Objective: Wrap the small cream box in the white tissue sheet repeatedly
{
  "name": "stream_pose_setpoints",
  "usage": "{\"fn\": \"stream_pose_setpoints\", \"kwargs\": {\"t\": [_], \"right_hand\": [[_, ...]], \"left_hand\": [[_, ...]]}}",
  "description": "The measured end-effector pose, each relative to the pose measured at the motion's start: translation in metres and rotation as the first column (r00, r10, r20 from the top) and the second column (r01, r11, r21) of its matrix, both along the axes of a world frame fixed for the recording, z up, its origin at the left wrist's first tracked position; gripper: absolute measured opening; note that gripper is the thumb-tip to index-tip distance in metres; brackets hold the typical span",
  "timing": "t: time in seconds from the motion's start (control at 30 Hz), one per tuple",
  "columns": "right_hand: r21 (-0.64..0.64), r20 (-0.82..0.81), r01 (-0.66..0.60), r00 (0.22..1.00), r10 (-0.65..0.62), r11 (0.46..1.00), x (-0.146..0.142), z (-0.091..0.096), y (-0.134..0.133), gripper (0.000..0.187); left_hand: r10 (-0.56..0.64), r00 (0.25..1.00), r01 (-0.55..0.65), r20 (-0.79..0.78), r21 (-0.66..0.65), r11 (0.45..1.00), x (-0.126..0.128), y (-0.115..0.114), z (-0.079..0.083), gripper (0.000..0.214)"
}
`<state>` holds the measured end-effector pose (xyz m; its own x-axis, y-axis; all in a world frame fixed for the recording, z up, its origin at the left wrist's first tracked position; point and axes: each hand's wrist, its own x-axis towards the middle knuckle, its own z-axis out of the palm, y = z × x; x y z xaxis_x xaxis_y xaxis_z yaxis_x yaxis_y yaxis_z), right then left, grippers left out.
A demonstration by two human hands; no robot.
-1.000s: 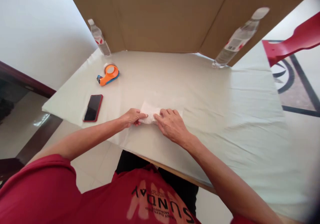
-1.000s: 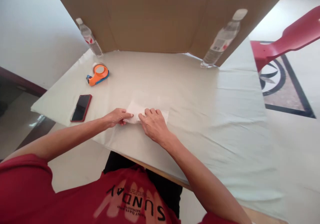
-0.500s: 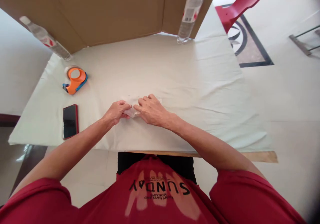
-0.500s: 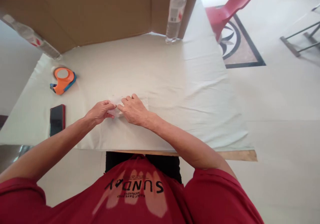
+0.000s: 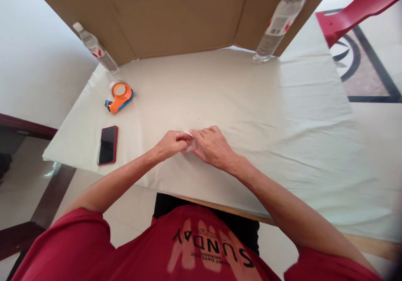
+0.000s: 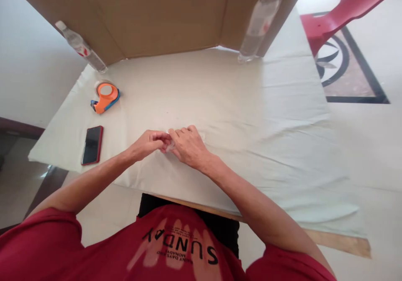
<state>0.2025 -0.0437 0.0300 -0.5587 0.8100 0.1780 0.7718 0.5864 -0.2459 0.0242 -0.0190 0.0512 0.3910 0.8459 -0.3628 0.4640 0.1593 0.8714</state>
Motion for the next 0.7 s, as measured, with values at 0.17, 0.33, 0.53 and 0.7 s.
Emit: {"fn": "stream_pose_setpoints", "kwargs": {"t": [0.17,0.33,0.53,0.7], "right_hand": [[-0.001,-0.166,0.103,0.981,-0.102,0.995,0.031,-0.001,-0.014,0.046],[-0.325,-0.244,0.482,0.788,-0.565,0.814,0.081,-0.018,-0.043,0.041],[-0.46,-0.232,0.518,0.714,-0.661,0.721,0.08,-0.037,-0.047,0.057],[-0.448,-0.159,0.565,0.712,-0.684,0.693,0.053,-0.034,-0.031,0.06]], "left_hand": [[-0.048,0.925,0.251,-0.377,0.512,0.822,0.004,-0.008,-0.011,0.016],[-0.03,0.922,0.282,-0.386,0.617,0.735,0.001,-0.012,-0.022,0.012],[-0.086,0.939,0.29,-0.332,0.632,0.719,-0.001,-0.013,-0.031,0.011],[-0.105,0.928,0.319,-0.357,0.617,0.719,-0.001,-0.013,-0.036,0.018]]}}
